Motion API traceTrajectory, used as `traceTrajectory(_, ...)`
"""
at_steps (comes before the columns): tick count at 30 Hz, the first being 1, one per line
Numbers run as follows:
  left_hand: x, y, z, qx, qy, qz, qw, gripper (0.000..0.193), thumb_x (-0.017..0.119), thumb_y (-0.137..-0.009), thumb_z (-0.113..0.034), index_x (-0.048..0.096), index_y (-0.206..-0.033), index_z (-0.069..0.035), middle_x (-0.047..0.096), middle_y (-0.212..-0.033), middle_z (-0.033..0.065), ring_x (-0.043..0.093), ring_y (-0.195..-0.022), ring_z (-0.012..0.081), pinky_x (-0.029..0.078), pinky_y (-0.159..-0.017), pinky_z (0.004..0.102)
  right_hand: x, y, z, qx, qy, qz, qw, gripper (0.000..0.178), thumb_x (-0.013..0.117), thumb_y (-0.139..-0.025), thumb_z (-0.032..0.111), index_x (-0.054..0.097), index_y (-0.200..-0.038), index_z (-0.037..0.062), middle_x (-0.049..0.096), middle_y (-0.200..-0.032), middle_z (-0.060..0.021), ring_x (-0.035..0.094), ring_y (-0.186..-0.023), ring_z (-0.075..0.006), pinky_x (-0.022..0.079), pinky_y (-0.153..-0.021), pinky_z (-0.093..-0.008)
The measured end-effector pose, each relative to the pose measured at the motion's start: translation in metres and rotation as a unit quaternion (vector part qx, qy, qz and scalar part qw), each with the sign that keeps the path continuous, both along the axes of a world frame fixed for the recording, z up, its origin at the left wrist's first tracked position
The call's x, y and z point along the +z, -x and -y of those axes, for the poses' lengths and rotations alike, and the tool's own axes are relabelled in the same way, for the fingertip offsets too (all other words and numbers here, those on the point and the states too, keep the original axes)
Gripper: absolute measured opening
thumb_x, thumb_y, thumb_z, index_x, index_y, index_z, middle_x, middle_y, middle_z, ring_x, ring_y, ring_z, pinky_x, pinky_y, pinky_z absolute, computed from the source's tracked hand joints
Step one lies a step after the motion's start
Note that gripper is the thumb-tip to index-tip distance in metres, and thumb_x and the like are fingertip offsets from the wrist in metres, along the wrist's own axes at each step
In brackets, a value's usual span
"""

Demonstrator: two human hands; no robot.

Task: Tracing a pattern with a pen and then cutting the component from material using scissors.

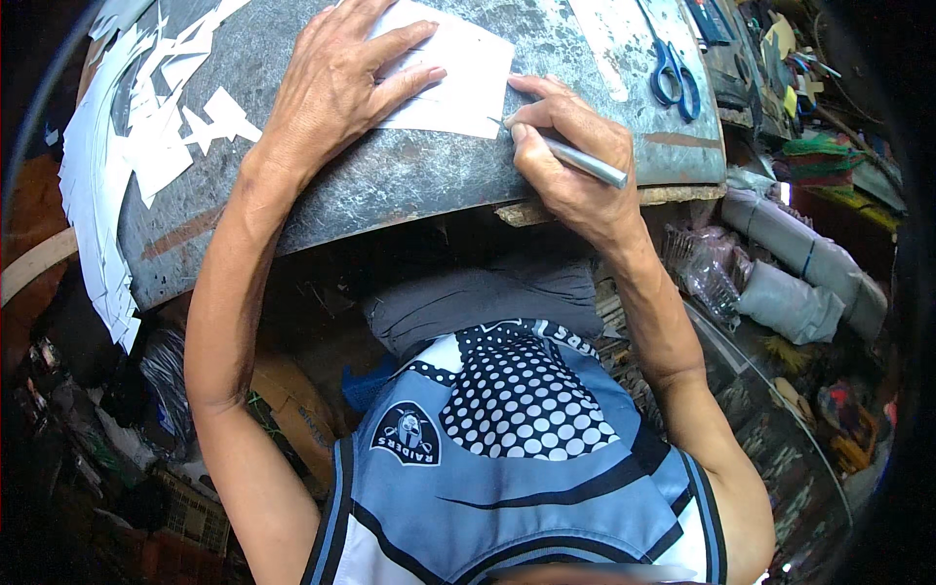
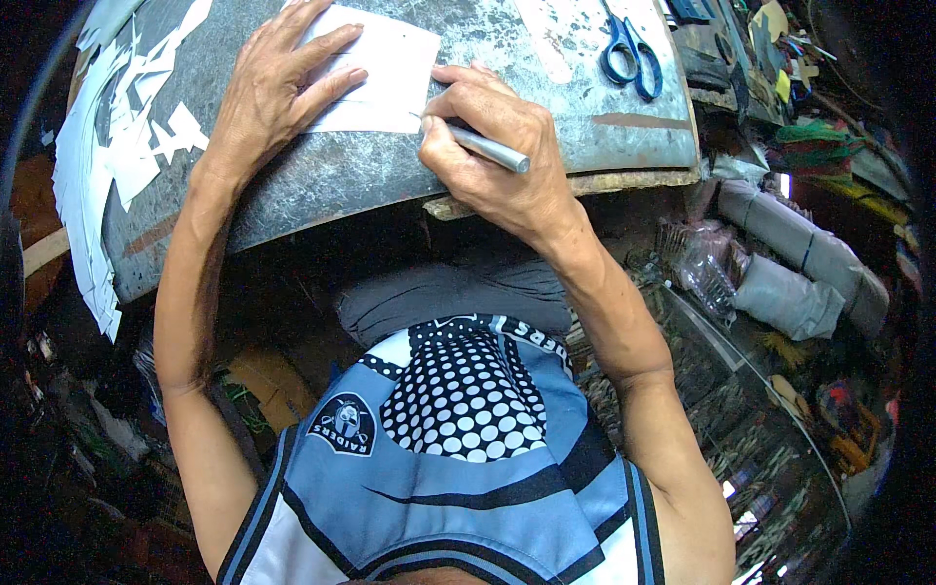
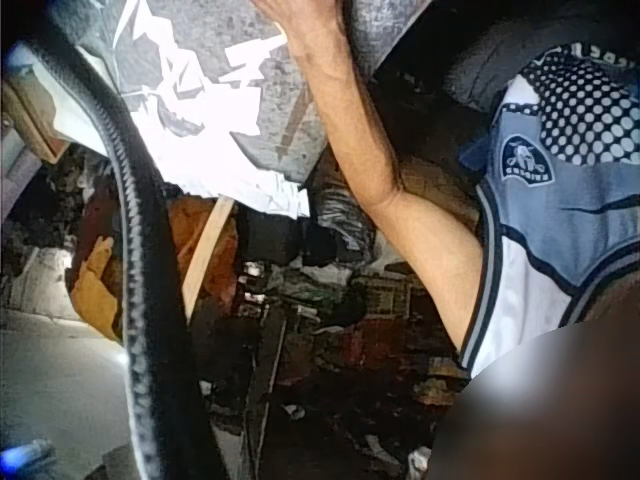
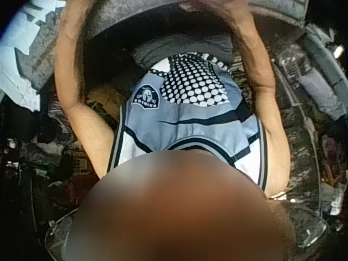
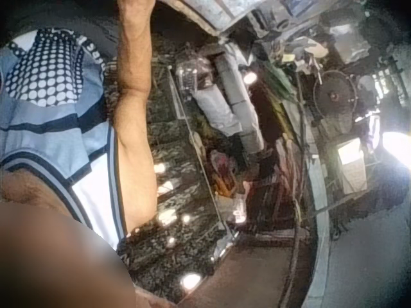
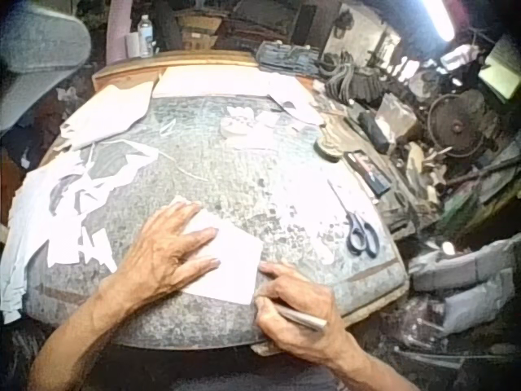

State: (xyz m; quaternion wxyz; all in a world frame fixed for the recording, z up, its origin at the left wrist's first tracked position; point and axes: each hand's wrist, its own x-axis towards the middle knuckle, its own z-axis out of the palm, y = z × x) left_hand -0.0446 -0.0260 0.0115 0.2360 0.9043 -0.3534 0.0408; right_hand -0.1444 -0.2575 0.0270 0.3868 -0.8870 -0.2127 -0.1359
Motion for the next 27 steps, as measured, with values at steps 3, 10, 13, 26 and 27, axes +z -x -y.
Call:
traceTrajectory(3, 0.0, 0.001, -0.001, 0.001, 0.006, -0.004, 1.0, 0.047, 0.068, -0.087, -0.041, 0.067, -0.121, -0.007, 0.048, -0.14, 0.026, 0.04, -0.135, 0.0437, 0.029, -0.114, 0.0498, -0.002, 0.003, -0.003, -0.013, -0.005, 0.005, 1.0, 0.003, 0.067, -0.079, 0.004, 0.066, -0.081, 0.001, 0.069, -0.081, -0.0079, 0.069, -0.103, -0.033, 0.047, -0.102, -0.0528)
traceTrajectory(10, 0.001, -0.001, 0.001, -0.004, 0.002, -0.001, 1.0, 0.048, 0.068, -0.087, -0.041, 0.068, -0.121, -0.007, 0.049, -0.14, 0.0259, 0.04, -0.135, 0.0435, 0.028, -0.114, 0.0503, -0.001, 0.004, -0.005, -0.015, 0.001, 0.018, 1.0, 0.003, 0.066, -0.078, 0.003, 0.066, -0.081, 0.0005, 0.068, -0.08, -0.0085, 0.07, -0.102, -0.0328, 0.048, -0.102, -0.0521)
traceTrajectory(13, 0.0, -0.001, 0.0, -0.002, 0.005, -0.003, 1.0, 0.048, 0.068, -0.087, -0.042, 0.068, -0.121, -0.007, 0.049, -0.14, 0.0259, 0.04, -0.135, 0.0437, 0.028, -0.114, 0.0506, -0.002, 0.004, -0.006, -0.023, -0.012, 0.012, 1.0, 0.003, 0.066, -0.078, 0.003, 0.065, -0.08, 0.0003, 0.068, -0.08, -0.0085, 0.07, -0.102, -0.0327, 0.048, -0.102, -0.0511)
traceTrajectory(26, -0.001, 0.0, -0.001, 0.006, 0.014, -0.019, 1.0, 0.048, 0.068, -0.087, -0.042, 0.067, -0.121, -0.008, 0.048, -0.141, 0.0264, 0.039, -0.136, 0.045, 0.028, -0.113, 0.0517, -0.003, 0.008, -0.011, -0.051, -0.007, 0.013, 0.999, 0.006, 0.067, -0.077, 0.003, 0.065, -0.081, -0.0009, 0.069, -0.08, -0.0108, 0.069, -0.102, -0.035, 0.048, -0.1, -0.0513)
traceTrajectory(27, -0.001, 0.0, -0.001, 0.004, 0.013, -0.012, 1.0, 0.048, 0.068, -0.087, -0.042, 0.068, -0.121, -0.008, 0.048, -0.141, 0.0264, 0.039, -0.136, 0.045, 0.028, -0.113, 0.0517, -0.003, 0.008, -0.011, -0.052, -0.006, 0.013, 0.999, 0.006, 0.066, -0.077, 0.003, 0.065, -0.081, -0.001, 0.069, -0.079, -0.011, 0.069, -0.102, -0.0351, 0.048, -0.1, -0.0513)
